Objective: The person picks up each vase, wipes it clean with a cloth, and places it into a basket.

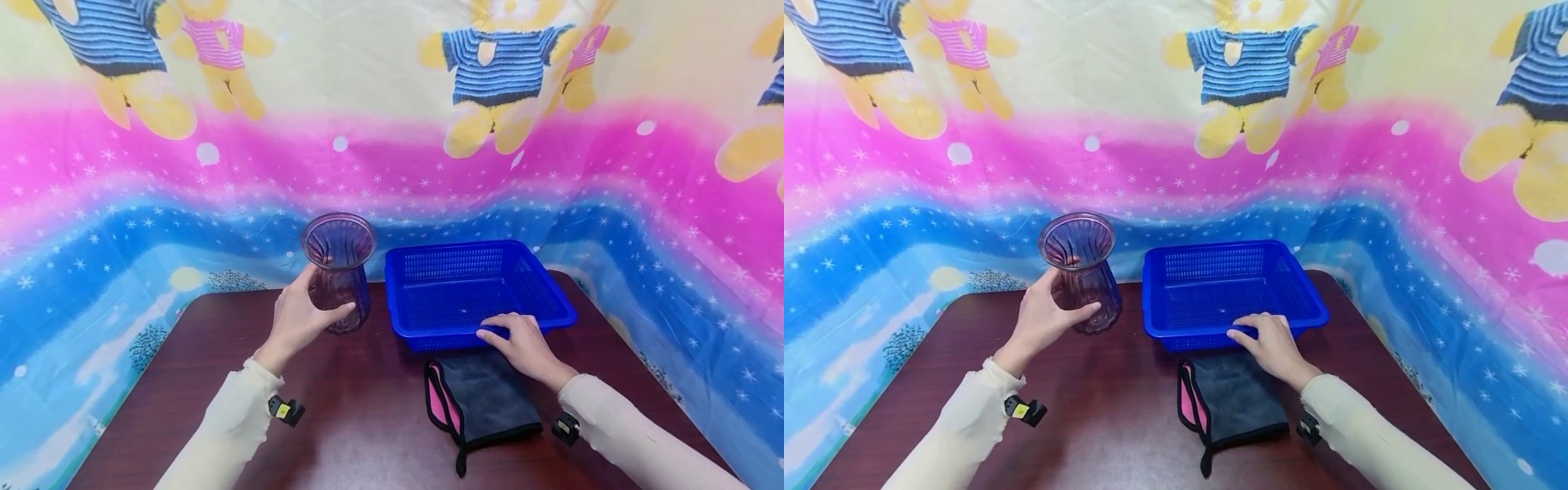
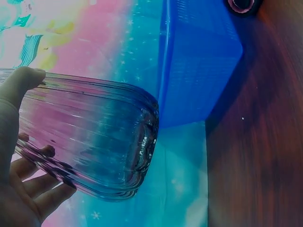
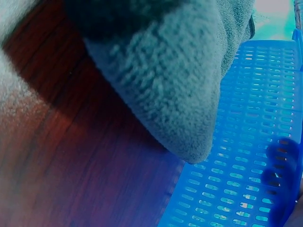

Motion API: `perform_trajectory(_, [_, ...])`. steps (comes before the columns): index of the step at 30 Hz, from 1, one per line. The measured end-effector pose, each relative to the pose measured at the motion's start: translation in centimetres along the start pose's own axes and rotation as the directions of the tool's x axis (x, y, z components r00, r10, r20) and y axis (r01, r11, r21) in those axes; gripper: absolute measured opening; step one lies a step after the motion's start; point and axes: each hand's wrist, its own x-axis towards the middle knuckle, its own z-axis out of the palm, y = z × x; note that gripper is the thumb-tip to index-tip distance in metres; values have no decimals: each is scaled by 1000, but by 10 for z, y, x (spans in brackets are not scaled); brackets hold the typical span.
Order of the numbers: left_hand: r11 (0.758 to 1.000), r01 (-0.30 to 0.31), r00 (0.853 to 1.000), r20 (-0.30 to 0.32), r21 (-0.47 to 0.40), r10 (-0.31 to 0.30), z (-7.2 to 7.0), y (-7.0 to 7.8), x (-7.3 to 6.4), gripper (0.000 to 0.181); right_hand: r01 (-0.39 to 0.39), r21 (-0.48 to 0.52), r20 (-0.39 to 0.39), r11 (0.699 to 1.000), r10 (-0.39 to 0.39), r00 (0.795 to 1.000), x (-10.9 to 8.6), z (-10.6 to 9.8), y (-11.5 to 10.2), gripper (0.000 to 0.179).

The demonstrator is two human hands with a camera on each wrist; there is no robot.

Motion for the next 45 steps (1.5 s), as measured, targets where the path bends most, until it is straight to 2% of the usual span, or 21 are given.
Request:
perform_trajectory(23, [997,-75,995,-73,-11,74,19,20,19,71,-1,9,-8,1000,1,1000,0,2,1,32])
perform_trajectory(32, [995,-95,993,-65,25,96,27,32,25,86,-4,14,-4,1000,4,1000,0,1,1,32])
perform_trajectory(40, [989,-119,990,-59,86,124,38,35,28,87,-6,13,1,1000,6,1000,1,1,1,33])
perform_trajectory(45, [988,-122,990,-59,90,127,42,40,31,87,-5,12,0,1000,5,1000,0,1,1,33])
